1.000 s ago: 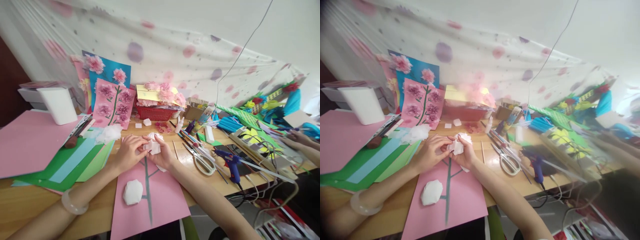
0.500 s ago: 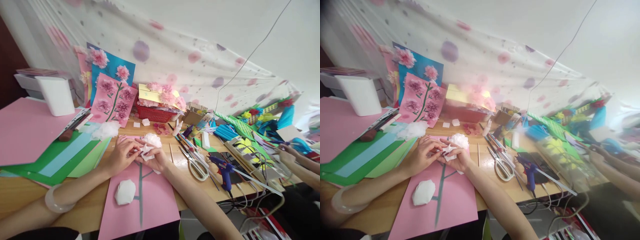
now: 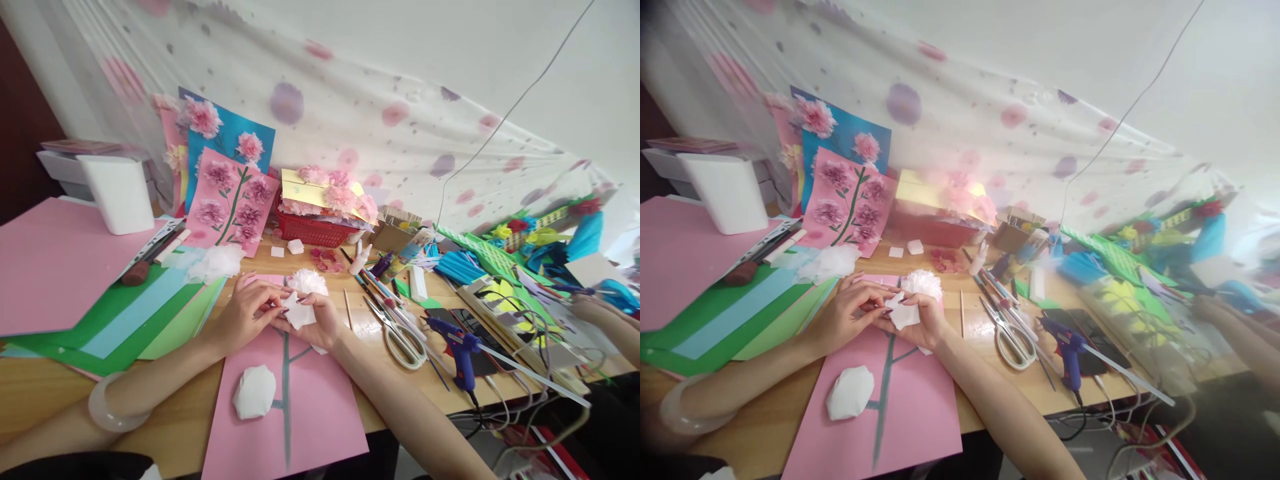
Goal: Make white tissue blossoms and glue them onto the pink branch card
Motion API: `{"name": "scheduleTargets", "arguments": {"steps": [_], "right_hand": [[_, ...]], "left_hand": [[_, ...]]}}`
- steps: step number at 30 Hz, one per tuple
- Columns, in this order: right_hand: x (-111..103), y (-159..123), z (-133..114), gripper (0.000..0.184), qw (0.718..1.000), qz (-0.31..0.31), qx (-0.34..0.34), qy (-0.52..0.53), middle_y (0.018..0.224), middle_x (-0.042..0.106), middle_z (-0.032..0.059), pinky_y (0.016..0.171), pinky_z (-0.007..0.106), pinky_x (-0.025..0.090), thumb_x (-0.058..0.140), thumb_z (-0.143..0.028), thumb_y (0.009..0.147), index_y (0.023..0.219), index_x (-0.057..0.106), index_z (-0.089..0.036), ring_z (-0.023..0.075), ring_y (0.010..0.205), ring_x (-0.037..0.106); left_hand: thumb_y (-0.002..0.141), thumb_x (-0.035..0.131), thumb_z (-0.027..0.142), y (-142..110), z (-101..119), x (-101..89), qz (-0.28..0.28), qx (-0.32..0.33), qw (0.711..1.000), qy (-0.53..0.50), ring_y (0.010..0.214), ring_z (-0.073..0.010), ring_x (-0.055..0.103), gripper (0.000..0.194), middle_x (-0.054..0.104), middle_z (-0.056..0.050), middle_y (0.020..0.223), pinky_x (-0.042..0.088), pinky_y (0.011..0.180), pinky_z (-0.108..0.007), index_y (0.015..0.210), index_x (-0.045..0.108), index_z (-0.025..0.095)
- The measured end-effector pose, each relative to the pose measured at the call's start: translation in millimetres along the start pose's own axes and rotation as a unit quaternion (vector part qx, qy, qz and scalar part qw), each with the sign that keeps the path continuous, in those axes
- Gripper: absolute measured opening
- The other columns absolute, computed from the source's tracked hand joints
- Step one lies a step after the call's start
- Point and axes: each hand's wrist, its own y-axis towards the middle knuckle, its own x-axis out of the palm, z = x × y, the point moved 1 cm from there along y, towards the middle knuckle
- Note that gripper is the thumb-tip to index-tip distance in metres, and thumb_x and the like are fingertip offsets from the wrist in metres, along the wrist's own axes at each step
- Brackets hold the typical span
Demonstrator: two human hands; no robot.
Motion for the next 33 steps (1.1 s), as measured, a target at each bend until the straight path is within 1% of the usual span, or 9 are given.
{"name": "scheduleTargets", "arguments": {"steps": [2, 5, 14, 17, 19, 22, 25, 29, 33], "right_hand": [[0, 0, 0, 0.033, 1.000, 0.009, 0.008, 0.023, 0.087, 0.069, 0.0070, 0.088, 0.046, 0.054, 0.051, -0.013, 0.062, 0.094, 0.056, -0.015, 0.0205, 0.080, 0.066], [0, 1, 1, 0.025, 0.999, 0.016, 0.012, 0.028, 0.080, 0.067, 0.0049, 0.088, 0.046, 0.054, 0.051, -0.011, 0.063, 0.087, 0.053, -0.017, 0.0207, 0.080, 0.066], [1, 2, 1, 0.039, 1.000, -0.010, 0.000, 0.002, 0.084, 0.069, 0.0077, 0.081, 0.042, 0.057, 0.049, -0.007, 0.059, 0.096, 0.057, -0.013, 0.0210, 0.079, 0.067], [2, 2, 3, 0.039, 1.000, -0.006, -0.003, -0.010, 0.087, 0.069, 0.0091, 0.082, 0.040, 0.057, 0.049, -0.005, 0.060, 0.098, 0.056, -0.013, 0.0225, 0.086, 0.069], [3, 2, 4, 0.038, 1.000, 0.000, -0.003, -0.019, 0.089, 0.070, 0.0091, 0.083, 0.042, 0.056, 0.049, -0.004, 0.061, 0.096, 0.056, -0.014, 0.0238, 0.091, 0.069], [5, 2, 5, 0.036, 0.999, 0.004, 0.005, -0.033, 0.089, 0.070, 0.0088, 0.085, 0.045, 0.055, 0.048, -0.004, 0.063, 0.096, 0.056, -0.015, 0.0240, 0.092, 0.069], [6, 2, 5, 0.037, 0.999, 0.007, 0.005, -0.038, 0.088, 0.071, 0.0093, 0.086, 0.044, 0.055, 0.047, -0.003, 0.065, 0.099, 0.057, -0.013, 0.0229, 0.091, 0.069], [5, 2, 3, 0.038, 0.999, 0.018, -0.011, -0.026, 0.089, 0.071, 0.0090, 0.087, 0.041, 0.056, 0.046, -0.004, 0.067, 0.103, 0.057, -0.012, 0.0207, 0.087, 0.069], [3, 1, 3, 0.039, 1.000, 0.008, 0.005, -0.022, 0.091, 0.070, 0.0089, 0.085, 0.041, 0.056, 0.048, -0.005, 0.068, 0.105, 0.057, -0.012, 0.0211, 0.086, 0.069]], "left_hand": [[0.086, 0.058, 0.022, 0, 2, -0.6, -0.003, 0.003, 1.000, 0.002, 0.096, -0.0200, 0.067, 0.006, 0.074, 0.000, 0.093, 0.029, 0.109, -0.050, 0.080, 0.056, 0.023], [0.086, 0.057, 0.020, 0, 5, -1.3, -0.012, -0.004, 1.000, 0.004, 0.096, -0.0206, 0.068, 0.008, 0.075, 0.000, 0.093, 0.029, 0.109, -0.052, 0.078, 0.056, 0.023], [0.082, 0.062, 0.024, -1, 9, -3.0, -0.001, -0.054, 0.999, -0.004, 0.096, -0.0233, 0.066, 0.013, 0.075, -0.002, 0.093, 0.031, 0.108, -0.053, 0.073, 0.053, 0.023], [0.081, 0.064, 0.027, 0, 13, -4.8, 0.008, -0.074, 0.997, -0.013, 0.095, -0.0240, 0.066, 0.006, 0.075, -0.003, 0.093, 0.036, 0.104, -0.050, 0.083, 0.060, 0.023], [0.081, 0.064, 0.028, 1, 15, -5.4, 0.007, -0.085, 0.996, -0.016, 0.095, -0.0246, 0.066, 0.010, 0.075, -0.003, 0.094, 0.040, 0.101, -0.049, 0.089, 0.064, 0.023], [0.080, 0.064, 0.027, 2, 17, -5.4, -0.002, -0.092, 0.995, -0.022, 0.093, -0.0252, 0.067, 0.012, 0.076, -0.003, 0.096, 0.043, 0.097, -0.048, 0.089, 0.069, 0.023], [0.082, 0.059, 0.025, 3, 19, -5.3, -0.005, -0.116, 0.991, -0.073, 0.097, -0.0246, 0.067, 0.013, 0.075, -0.005, 0.098, 0.049, 0.092, -0.044, 0.084, 0.072, 0.022], [0.083, 0.057, 0.026, 3, 18, -4.7, -0.009, -0.174, 0.971, -0.167, 0.098, -0.0235, 0.067, 0.016, 0.074, -0.007, 0.101, 0.053, 0.083, -0.037, 0.082, 0.072, 0.021], [0.080, 0.060, 0.032, 0, 11, -2.8, 0.047, -0.239, 0.946, -0.215, 0.087, -0.0222, 0.067, 0.017, 0.073, -0.006, 0.090, 0.053, 0.078, -0.033, 0.083, 0.070, 0.018]]}}
